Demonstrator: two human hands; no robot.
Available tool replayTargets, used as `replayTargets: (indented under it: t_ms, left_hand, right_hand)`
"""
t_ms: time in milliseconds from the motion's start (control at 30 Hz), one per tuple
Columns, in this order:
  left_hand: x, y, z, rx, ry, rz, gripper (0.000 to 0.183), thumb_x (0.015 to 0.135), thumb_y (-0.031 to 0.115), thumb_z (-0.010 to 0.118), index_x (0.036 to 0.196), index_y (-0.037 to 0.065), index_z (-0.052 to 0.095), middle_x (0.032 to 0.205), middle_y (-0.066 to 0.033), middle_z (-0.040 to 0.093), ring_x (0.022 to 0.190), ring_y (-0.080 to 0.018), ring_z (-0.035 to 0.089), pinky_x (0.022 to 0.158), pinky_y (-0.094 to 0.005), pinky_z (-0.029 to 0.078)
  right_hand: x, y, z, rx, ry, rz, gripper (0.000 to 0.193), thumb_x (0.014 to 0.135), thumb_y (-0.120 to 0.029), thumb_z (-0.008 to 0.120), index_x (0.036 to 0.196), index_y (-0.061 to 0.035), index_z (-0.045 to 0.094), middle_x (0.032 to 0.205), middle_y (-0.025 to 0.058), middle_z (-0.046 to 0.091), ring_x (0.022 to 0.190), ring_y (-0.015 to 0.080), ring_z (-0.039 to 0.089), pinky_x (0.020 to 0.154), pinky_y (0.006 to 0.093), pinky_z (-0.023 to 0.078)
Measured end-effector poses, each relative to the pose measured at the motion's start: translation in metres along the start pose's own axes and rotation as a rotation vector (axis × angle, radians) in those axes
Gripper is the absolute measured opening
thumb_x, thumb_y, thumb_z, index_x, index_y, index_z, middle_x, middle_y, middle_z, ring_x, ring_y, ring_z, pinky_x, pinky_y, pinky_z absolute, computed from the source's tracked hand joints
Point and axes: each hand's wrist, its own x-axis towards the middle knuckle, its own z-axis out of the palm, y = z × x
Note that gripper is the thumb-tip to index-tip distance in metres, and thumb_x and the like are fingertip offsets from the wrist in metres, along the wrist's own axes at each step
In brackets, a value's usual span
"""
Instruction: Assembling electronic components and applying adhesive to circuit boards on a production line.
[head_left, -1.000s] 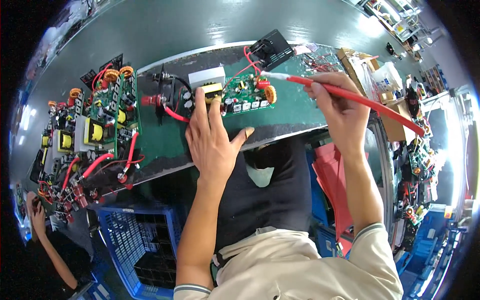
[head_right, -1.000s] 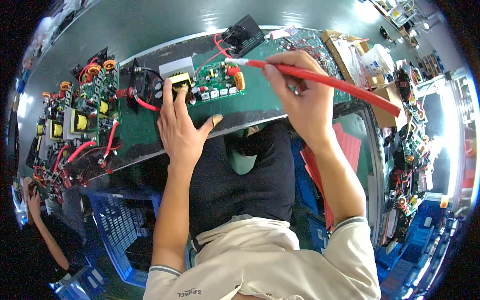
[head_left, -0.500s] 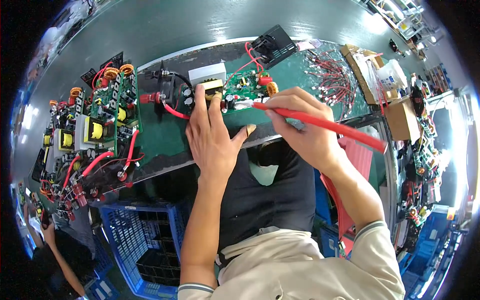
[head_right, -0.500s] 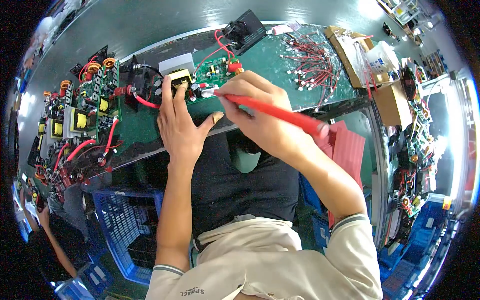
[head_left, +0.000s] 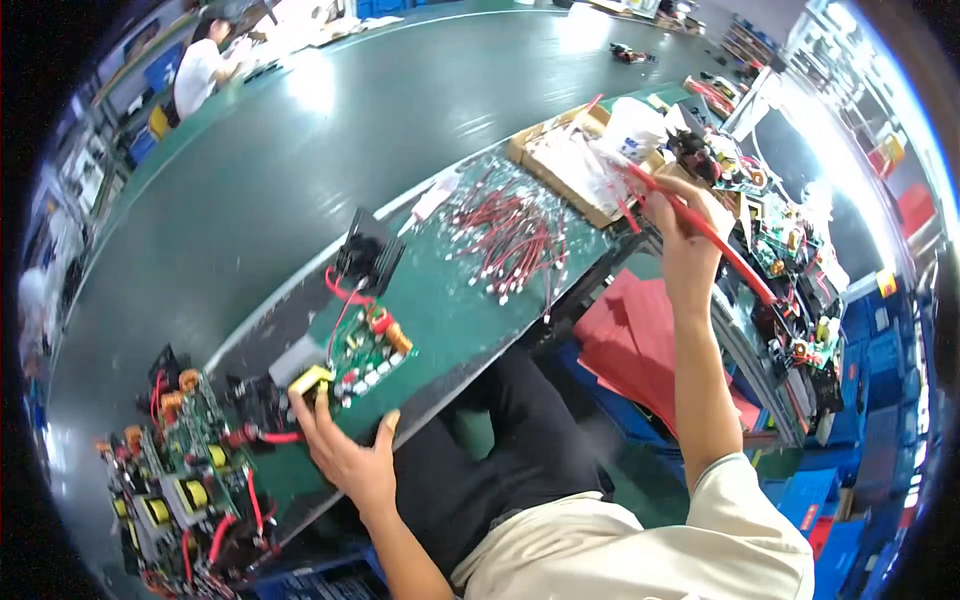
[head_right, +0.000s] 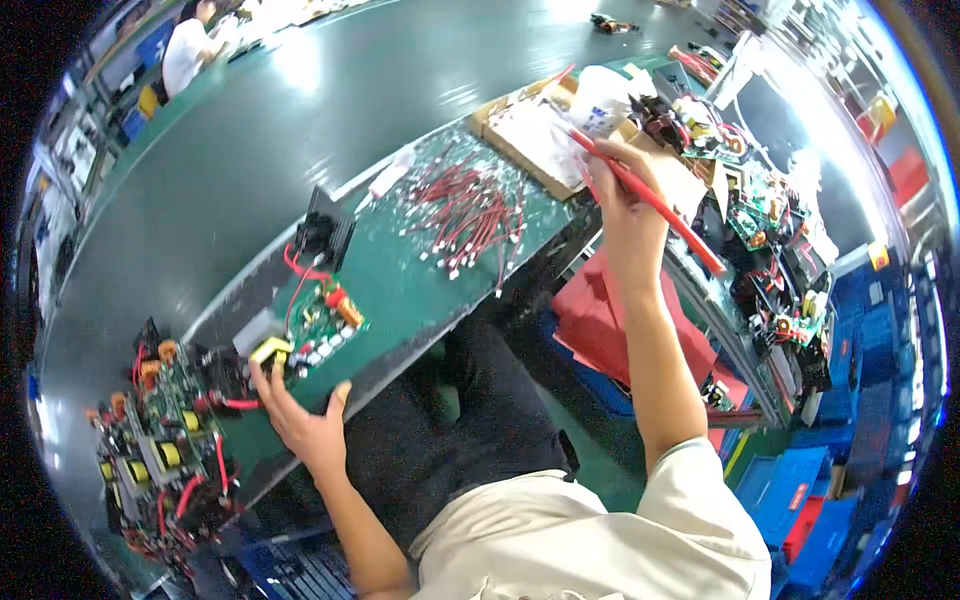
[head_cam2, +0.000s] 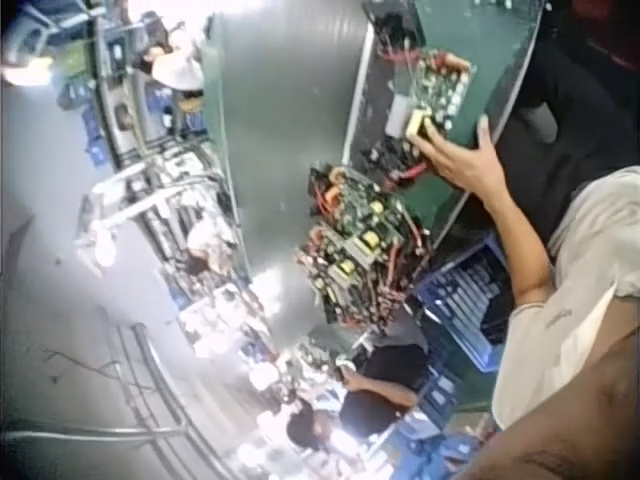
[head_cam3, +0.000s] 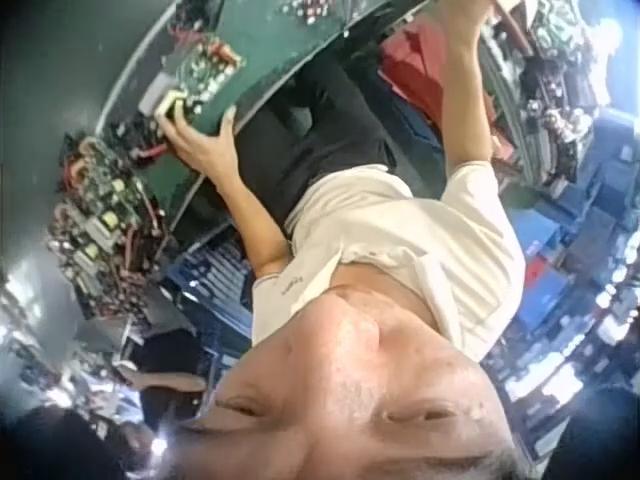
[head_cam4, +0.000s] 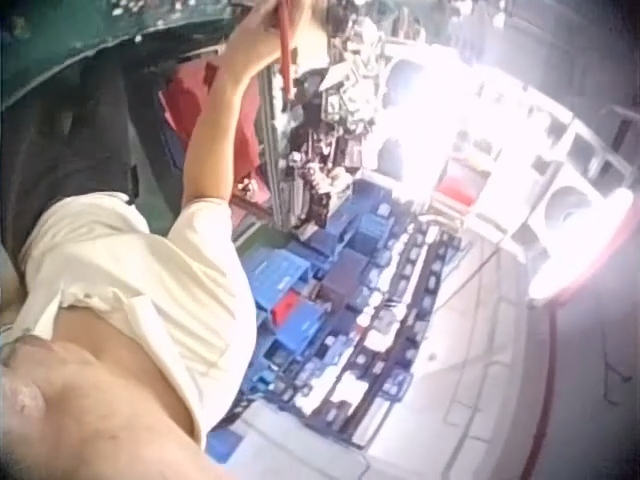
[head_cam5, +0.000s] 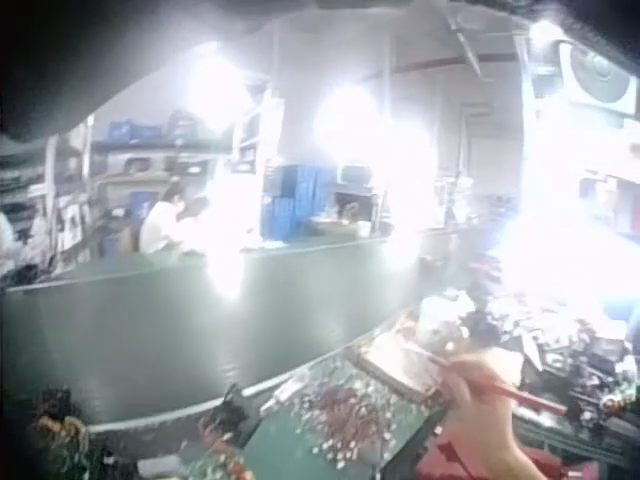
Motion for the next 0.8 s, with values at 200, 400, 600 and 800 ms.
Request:
replayTargets:
  t_ms: [200, 400, 600, 800]
  left_hand:
    - [0.002, -0.002, -0.006, -0.102, 0.042, 0.054, 0.081, 0.071, 0.012, 0.085, 0.141, 0.004, 0.044, 0.158, -0.0205, 0.031, 0.145, -0.0415, 0.031, 0.117, -0.0511, 0.029]
    - [0.014, -0.004, -0.047, -0.046, 0.174, 0.041, 0.056, 0.083, 0.008, 0.078, 0.133, 0.002, 0.053, 0.142, -0.0221, 0.05, 0.133, -0.039, 0.047, 0.111, -0.0468, 0.037]
    - [0.066, -0.036, -0.096, 0.095, -0.001, -0.198, 0.08, 0.083, 0.016, 0.079, 0.149, 0.004, 0.035, 0.147, -0.023, 0.04, 0.137, -0.0361, 0.042, 0.112, -0.0436, 0.036]
    - [0.087, -0.058, -0.087, -0.222, -0.191, -0.474, 0.095, 0.081, 0.009, 0.08, 0.157, 0.008, 0.023, 0.119, -0.0147, 0.063, 0.102, -0.0213, 0.064, 0.091, -0.0352, 0.051]
  right_hand:
    - [-0.005, 0.104, -0.003, -0.365, -0.26, -0.139, 0.024, 0.09, -0.001, 0.063, 0.114, -0.0027, 0.068, 0.113, 0.0141, 0.067, 0.11, 0.0284, 0.063, 0.095, 0.036, 0.049]
    - [0.059, 0.19, -0.001, -0.275, -0.571, -0.097, 0.047, 0.086, -0.001, 0.056, 0.133, -0.0007, 0.056, 0.133, 0.0215, 0.056, 0.131, 0.0371, 0.048, 0.11, 0.0404, 0.039]
    - [0.067, 0.134, 0.016, -0.696, -0.67, -0.219, 0.039, 0.094, 0.002, 0.049, 0.132, -0.0024, 0.057, 0.139, 0.0227, 0.054, 0.129, 0.0369, 0.052, 0.107, 0.0396, 0.041]
    - [-0.033, 0.02, 0.067, -0.173, -0.601, -0.217, 0.042, 0.085, 0.014, 0.052, 0.121, -0.0028, 0.064, 0.12, 0.0182, 0.066, 0.11, 0.0344, 0.065, 0.095, 0.0404, 0.051]
